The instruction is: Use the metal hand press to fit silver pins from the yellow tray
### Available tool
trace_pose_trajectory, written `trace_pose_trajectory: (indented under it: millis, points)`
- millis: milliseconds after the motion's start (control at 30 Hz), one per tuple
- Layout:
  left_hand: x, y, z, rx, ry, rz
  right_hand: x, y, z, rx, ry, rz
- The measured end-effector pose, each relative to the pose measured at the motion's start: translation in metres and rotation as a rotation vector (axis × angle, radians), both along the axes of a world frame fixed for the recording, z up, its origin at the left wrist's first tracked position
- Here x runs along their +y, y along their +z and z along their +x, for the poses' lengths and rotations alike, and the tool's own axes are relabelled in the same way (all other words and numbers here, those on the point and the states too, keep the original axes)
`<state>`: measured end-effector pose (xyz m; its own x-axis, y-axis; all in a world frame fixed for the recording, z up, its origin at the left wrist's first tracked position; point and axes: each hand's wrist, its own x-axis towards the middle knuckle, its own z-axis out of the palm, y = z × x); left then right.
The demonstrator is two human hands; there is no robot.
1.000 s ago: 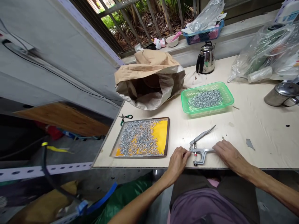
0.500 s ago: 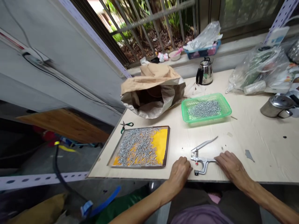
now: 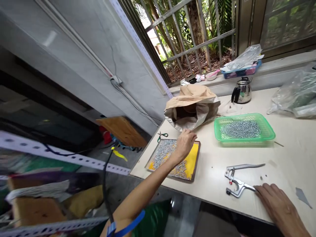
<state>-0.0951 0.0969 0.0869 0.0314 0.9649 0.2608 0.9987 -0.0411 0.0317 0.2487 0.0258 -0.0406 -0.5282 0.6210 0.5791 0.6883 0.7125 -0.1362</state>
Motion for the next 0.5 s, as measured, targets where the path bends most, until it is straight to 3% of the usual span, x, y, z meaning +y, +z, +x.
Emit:
trace_pose_trajectory:
  millis: [67,133,267,367,500]
  points:
    - [-0.009,-0.022,-0.025,0.071,0.120,-0.202,0.001,-0.011,0.003,-0.007,0.010,0.008]
    - [-0.015,-0.044,-0.042,0.099,0.171,-0.268,0.002,-0.024,0.007,-0.018,0.014,0.006]
    - [-0.016,-0.072,-0.054,0.107,0.114,-0.288,0.002,-0.043,0.014,-0.041,0.026,-0.045]
    - [-0.006,-0.082,-0.054,0.105,0.043,-0.304,0.003,-0.039,0.012,-0.028,0.013,-0.064]
    - [0.006,-0.085,-0.058,0.079,-0.063,-0.312,0.002,-0.016,0.003,-0.032,-0.004,-0.068]
